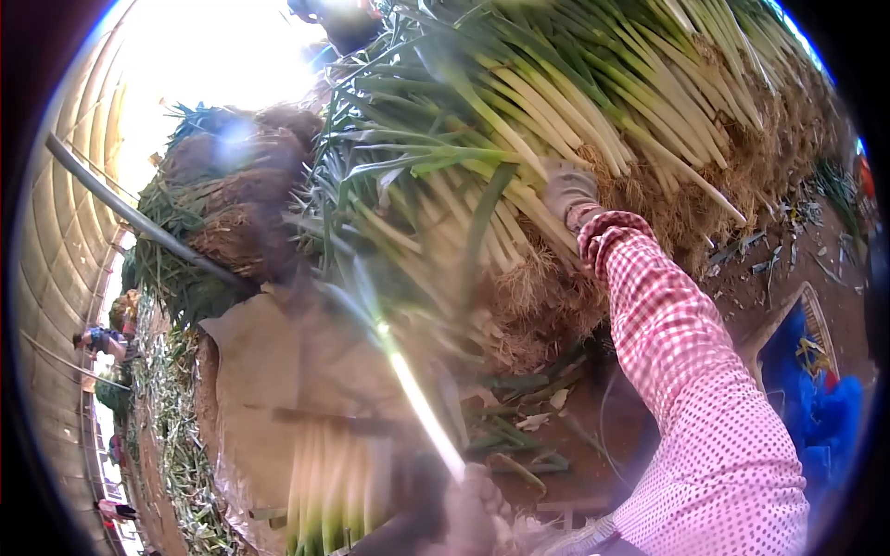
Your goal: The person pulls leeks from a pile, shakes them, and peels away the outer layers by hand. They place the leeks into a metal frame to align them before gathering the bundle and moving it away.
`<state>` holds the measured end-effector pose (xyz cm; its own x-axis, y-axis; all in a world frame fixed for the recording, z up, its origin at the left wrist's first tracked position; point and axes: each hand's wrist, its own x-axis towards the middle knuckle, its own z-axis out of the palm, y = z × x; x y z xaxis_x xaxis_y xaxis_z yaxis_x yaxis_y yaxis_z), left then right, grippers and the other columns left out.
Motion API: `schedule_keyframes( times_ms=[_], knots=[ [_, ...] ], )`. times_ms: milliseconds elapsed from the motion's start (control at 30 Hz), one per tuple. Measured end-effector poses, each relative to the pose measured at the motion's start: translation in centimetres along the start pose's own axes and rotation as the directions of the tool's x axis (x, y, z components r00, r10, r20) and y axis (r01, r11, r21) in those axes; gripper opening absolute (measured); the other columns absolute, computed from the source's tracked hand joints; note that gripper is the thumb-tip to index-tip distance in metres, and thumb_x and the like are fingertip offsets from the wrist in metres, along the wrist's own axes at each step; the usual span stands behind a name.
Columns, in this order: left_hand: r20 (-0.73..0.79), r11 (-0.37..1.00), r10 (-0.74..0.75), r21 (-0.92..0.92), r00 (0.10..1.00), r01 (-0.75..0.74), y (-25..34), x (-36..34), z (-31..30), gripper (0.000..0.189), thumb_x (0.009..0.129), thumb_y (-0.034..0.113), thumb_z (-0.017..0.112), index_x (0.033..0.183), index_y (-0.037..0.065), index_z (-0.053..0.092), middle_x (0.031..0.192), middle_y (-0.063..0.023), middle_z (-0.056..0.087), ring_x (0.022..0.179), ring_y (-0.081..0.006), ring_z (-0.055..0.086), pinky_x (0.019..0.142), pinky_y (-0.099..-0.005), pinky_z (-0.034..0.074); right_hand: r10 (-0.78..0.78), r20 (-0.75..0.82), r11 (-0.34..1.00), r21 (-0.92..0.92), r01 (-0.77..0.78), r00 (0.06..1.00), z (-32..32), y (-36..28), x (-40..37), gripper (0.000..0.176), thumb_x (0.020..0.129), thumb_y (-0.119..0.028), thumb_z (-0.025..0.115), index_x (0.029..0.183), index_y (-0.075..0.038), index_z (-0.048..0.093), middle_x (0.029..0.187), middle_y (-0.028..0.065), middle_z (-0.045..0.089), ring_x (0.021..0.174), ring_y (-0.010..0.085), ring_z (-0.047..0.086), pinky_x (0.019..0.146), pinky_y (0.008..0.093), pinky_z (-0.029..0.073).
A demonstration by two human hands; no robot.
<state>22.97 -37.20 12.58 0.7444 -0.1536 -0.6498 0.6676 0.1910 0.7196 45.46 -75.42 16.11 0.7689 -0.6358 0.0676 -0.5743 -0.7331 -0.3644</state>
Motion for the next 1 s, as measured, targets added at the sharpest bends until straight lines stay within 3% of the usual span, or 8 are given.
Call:
schedule_keyframes(
  times_ms=[133, 200, 367, 467, 500, 600, 700, 1000],
  knots=[
    [0.165, 0.965, -0.068, -0.238, 0.984, 0.107, 0.3, 3.8, 0.0, 0.019, 0.101, 0.032, 0.053, 0.094, 0.014, 0.052, 0.059, 0.0089, 0.030, 0.046, -0.0060, 0.030, 0.042, -0.0234, 0.026, -0.321, -0.058, 0.946, -0.073, 0.317, 0.945, 6.8, 3.1, 3.6, 0.027, 0.093, -0.026, 0.057, 0.106, -0.003, 0.061, 0.092, 0.0185, 0.069, 0.085, 0.0277, 0.069, 0.073, 0.0443, 0.054],
    [0.088, 0.981, -0.039, -0.184, 0.995, 0.055, -0.8, 4.9, 0.0, 0.024, 0.101, 0.038, 0.054, 0.098, 0.014, 0.051, 0.060, 0.0078, 0.030, 0.047, -0.0065, 0.028, 0.044, -0.0237, 0.027, -0.421, -0.106, 0.842, 0.322, 0.432, 0.901, 3.9, -0.6, -2.6, 0.034, 0.092, -0.026, 0.061, 0.109, 0.003, 0.054, 0.084, 0.0209, 0.068, 0.081, 0.0305, 0.068, 0.071, 0.0437, 0.054],
    [0.122, 0.962, -0.006, -0.272, 0.993, 0.040, -5.5, 7.6, -1.6, 0.024, 0.094, 0.036, 0.067, 0.098, 0.017, 0.052, 0.060, 0.0061, 0.036, 0.047, -0.0070, 0.038, 0.045, -0.0261, 0.037, -0.567, 0.112, 0.610, 0.722, 0.325, 0.816, 4.6, -4.1, -22.7, 0.041, 0.087, -0.027, 0.070, 0.106, 0.004, 0.050, 0.080, 0.0172, 0.066, 0.066, 0.0260, 0.065, 0.058, 0.0363, 0.053],
    [0.306, 0.897, 0.103, -0.439, 0.946, 0.045, -9.0, 8.8, -4.4, 0.023, 0.095, 0.031, 0.064, 0.110, 0.014, 0.057, 0.081, 0.0007, 0.059, 0.065, -0.0127, 0.058, 0.057, -0.0303, 0.052, -0.509, 0.434, 0.742, 0.659, 0.124, 0.744, 9.5, -2.5, -31.7, 0.042, 0.088, -0.028, 0.069, 0.109, 0.003, 0.050, 0.085, 0.0222, 0.066, 0.073, 0.0339, 0.066, 0.067, 0.0406, 0.054],
    [0.188, 0.877, 0.105, -0.481, 0.977, -0.002, -10.1, 9.3, -4.5, 0.028, 0.098, 0.027, 0.060, 0.120, 0.011, 0.057, 0.102, -0.0061, 0.065, 0.089, -0.0195, 0.065, 0.076, -0.0339, 0.056, -0.490, 0.432, 0.723, 0.687, 0.076, 0.757, 11.4, -2.0, -33.8, 0.039, 0.089, -0.028, 0.068, 0.108, 0.002, 0.052, 0.087, 0.0225, 0.066, 0.076, 0.0344, 0.067, 0.069, 0.0403, 0.054],
    [-0.011, 0.828, 0.028, -0.559, 1.000, -0.030, -10.5, 7.6, -3.5, 0.020, 0.100, 0.024, 0.056, 0.111, 0.007, 0.059, 0.091, -0.0073, 0.064, 0.076, -0.0188, 0.063, 0.063, -0.0321, 0.054, -0.456, 0.514, 0.711, 0.701, -0.049, 0.726, 11.7, -2.2, -36.5, 0.035, 0.090, -0.027, 0.065, 0.111, -0.001, 0.055, 0.092, 0.0207, 0.066, 0.084, 0.0315, 0.067, 0.077, 0.0394, 0.053],
    [0.136, 0.945, 0.257, -0.245, 0.957, -0.219, -11.4, 7.6, -5.7, 0.032, 0.103, 0.030, 0.048, 0.121, 0.004, 0.055, 0.107, -0.0121, 0.064, 0.095, -0.0234, 0.064, 0.081, -0.0363, 0.056, -0.502, 0.538, 0.656, 0.747, -0.106, 0.678, 11.6, -2.6, -37.4, 0.045, 0.090, -0.031, 0.064, 0.124, -0.003, 0.054, 0.104, 0.0190, 0.067, 0.099, 0.0275, 0.065, 0.088, 0.0364, 0.050],
    [0.383, 0.747, -0.143, -0.563, 0.913, 0.353, -9.2, 5.6, -4.2, 0.034, 0.098, 0.033, 0.048, 0.113, 0.004, 0.059, 0.095, -0.0116, 0.065, 0.084, -0.0254, 0.064, 0.077, -0.0384, 0.054, -0.585, 0.669, 0.757, 0.654, 0.013, 0.458, 11.7, -1.1, -36.9, 0.059, 0.092, -0.040, 0.064, 0.132, -0.003, 0.044, 0.113, 0.0181, 0.065, 0.107, 0.0259, 0.062, 0.092, 0.0369, 0.047]
  ],
)
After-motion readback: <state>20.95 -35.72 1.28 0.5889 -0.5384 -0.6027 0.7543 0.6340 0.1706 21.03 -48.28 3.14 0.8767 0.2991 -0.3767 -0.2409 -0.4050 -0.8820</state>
